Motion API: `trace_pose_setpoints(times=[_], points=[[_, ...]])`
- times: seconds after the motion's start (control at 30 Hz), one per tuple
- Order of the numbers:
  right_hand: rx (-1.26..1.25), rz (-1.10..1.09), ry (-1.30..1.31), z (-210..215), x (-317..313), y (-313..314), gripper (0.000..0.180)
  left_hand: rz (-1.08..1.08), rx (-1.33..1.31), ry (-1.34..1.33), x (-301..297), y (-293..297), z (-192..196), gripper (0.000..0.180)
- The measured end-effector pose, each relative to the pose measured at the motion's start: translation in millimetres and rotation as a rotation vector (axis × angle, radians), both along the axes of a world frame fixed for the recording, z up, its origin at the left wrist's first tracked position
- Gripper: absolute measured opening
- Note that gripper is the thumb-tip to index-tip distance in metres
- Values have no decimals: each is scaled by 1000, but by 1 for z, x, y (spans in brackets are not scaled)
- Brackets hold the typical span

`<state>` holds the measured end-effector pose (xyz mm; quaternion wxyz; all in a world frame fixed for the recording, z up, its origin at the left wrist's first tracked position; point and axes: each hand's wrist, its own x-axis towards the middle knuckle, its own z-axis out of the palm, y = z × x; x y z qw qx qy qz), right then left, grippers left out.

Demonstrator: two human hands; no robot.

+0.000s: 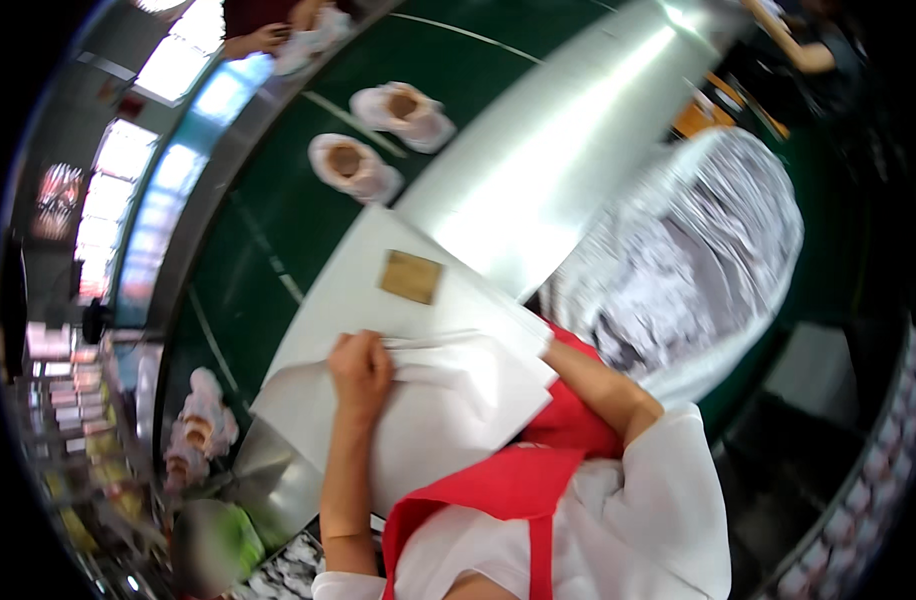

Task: The person takes white tissue paper from a large bag, crumples it, and stuffs it into the toe box of white shoes moving along a conveyor belt. The person repeats this process for multiple pairs of shoes.

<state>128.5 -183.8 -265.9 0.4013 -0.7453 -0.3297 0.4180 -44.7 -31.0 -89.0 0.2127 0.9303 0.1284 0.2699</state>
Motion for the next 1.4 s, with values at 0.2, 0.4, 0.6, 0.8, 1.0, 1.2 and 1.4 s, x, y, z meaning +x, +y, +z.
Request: trace_pose_setpoints(times=[0.2,0.4,0.6,0.8,1.0,1.2,1.4], points=[[-151,75,15,-45,-27,95,24,-27,-25,-30,-6,1,-6,6],[-200,-30,9,-60,-15,90,24,-89,-58,-60,3,1,-8,10],[-213,-55,49,-51,-3,81,23,-56,-59,-18,-2,1,-7,8],[-220,-72,71,-54,3,79,23,-49,-51,31,-2,4,-6,7],[-226,-89,76,-53,6,76,23,-60,-83,-16,-2,3,-4,7],[-224,-91,63,-54,4,79,23,-67,-97,-18,-7,5,-3,7],[-233,-104,50,-53,5,80,23,-58,-74,-57,-8,3,-8,10]])
